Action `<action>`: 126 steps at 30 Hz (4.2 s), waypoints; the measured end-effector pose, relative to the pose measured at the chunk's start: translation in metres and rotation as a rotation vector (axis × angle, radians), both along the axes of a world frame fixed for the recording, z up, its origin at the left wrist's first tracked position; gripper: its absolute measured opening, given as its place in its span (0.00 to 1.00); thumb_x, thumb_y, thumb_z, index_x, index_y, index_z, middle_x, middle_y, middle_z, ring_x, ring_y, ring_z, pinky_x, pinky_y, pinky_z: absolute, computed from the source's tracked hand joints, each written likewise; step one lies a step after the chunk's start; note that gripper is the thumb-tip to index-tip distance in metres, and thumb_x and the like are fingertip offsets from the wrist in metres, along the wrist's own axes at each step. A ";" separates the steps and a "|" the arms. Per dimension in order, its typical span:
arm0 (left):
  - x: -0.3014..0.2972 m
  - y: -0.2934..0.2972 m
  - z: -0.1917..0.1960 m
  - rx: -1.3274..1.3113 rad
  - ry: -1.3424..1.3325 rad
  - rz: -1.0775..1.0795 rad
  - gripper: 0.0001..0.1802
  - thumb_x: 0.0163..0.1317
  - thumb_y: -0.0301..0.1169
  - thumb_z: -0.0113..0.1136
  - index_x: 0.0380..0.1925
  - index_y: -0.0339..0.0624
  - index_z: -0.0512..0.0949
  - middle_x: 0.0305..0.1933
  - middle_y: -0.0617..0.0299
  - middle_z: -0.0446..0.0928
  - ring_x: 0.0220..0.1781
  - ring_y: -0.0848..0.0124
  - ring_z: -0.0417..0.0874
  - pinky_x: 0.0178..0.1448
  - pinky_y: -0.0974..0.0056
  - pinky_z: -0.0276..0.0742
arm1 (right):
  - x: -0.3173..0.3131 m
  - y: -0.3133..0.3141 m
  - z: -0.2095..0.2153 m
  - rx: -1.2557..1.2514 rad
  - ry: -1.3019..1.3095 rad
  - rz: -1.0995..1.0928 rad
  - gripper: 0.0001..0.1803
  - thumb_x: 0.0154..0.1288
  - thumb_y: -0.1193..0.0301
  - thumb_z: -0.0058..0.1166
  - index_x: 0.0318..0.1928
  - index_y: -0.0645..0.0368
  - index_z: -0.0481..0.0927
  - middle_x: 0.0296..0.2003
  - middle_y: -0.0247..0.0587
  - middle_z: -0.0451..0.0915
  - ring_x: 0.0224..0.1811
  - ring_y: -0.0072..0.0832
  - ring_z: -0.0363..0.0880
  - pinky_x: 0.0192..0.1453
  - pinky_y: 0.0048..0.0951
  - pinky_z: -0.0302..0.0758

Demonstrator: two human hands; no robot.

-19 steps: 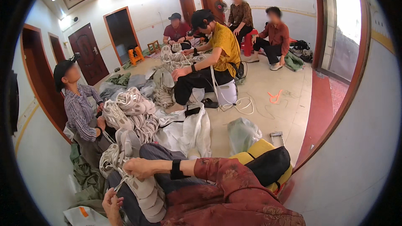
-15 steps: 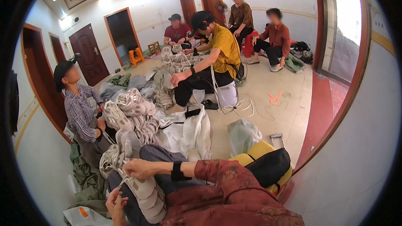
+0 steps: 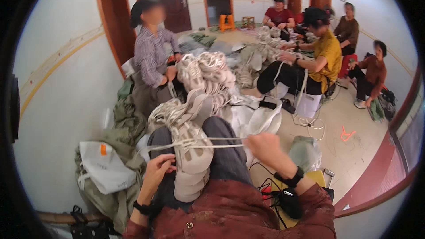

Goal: Lacing several pairs of white sneakers while sitting with a group.

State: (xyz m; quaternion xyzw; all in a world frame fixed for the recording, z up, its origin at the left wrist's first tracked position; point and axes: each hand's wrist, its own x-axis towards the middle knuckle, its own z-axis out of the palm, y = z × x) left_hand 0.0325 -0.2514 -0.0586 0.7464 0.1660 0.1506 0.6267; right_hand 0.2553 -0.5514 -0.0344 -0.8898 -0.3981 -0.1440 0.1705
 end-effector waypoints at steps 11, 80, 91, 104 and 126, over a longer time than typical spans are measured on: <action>0.006 0.018 -0.012 -0.052 0.073 -0.036 0.12 0.71 0.30 0.51 0.49 0.38 0.79 0.39 0.66 0.80 0.36 0.80 0.81 0.40 0.77 0.73 | 0.045 0.023 -0.057 0.117 0.778 -0.016 0.12 0.59 0.69 0.54 0.30 0.66 0.84 0.21 0.48 0.81 0.23 0.36 0.82 0.34 0.35 0.77; 0.016 0.008 -0.020 -0.006 0.066 -0.021 0.09 0.69 0.26 0.50 0.44 0.35 0.77 0.35 0.62 0.80 0.31 0.75 0.83 0.32 0.73 0.75 | -0.033 0.166 0.008 0.284 0.272 0.676 0.12 0.57 0.71 0.56 0.42 0.62 0.81 0.40 0.48 0.80 0.44 0.48 0.80 0.46 0.43 0.76; 0.002 0.014 -0.009 0.101 0.073 -0.043 0.11 0.70 0.32 0.54 0.46 0.37 0.77 0.33 0.63 0.80 0.29 0.77 0.79 0.31 0.75 0.70 | -0.040 0.198 -0.016 0.241 0.228 0.589 0.11 0.40 0.72 0.63 0.28 0.62 0.79 0.33 0.49 0.79 0.39 0.51 0.80 0.39 0.45 0.74; 0.013 0.033 -0.041 0.040 0.046 -0.019 0.09 0.69 0.33 0.57 0.41 0.39 0.75 0.30 0.65 0.79 0.23 0.79 0.79 0.26 0.78 0.67 | -0.038 0.186 0.002 0.282 0.628 0.581 0.07 0.42 0.76 0.58 0.26 0.57 0.85 0.26 0.43 0.83 0.33 0.39 0.84 0.36 0.37 0.77; 0.016 0.029 -0.037 -0.047 0.087 0.009 0.16 0.71 0.43 0.53 0.38 0.39 0.75 0.27 0.64 0.78 0.22 0.78 0.78 0.23 0.78 0.66 | -0.128 0.143 0.053 0.653 0.782 1.395 0.09 0.49 0.71 0.57 0.28 0.63 0.85 0.21 0.45 0.82 0.25 0.39 0.81 0.31 0.36 0.76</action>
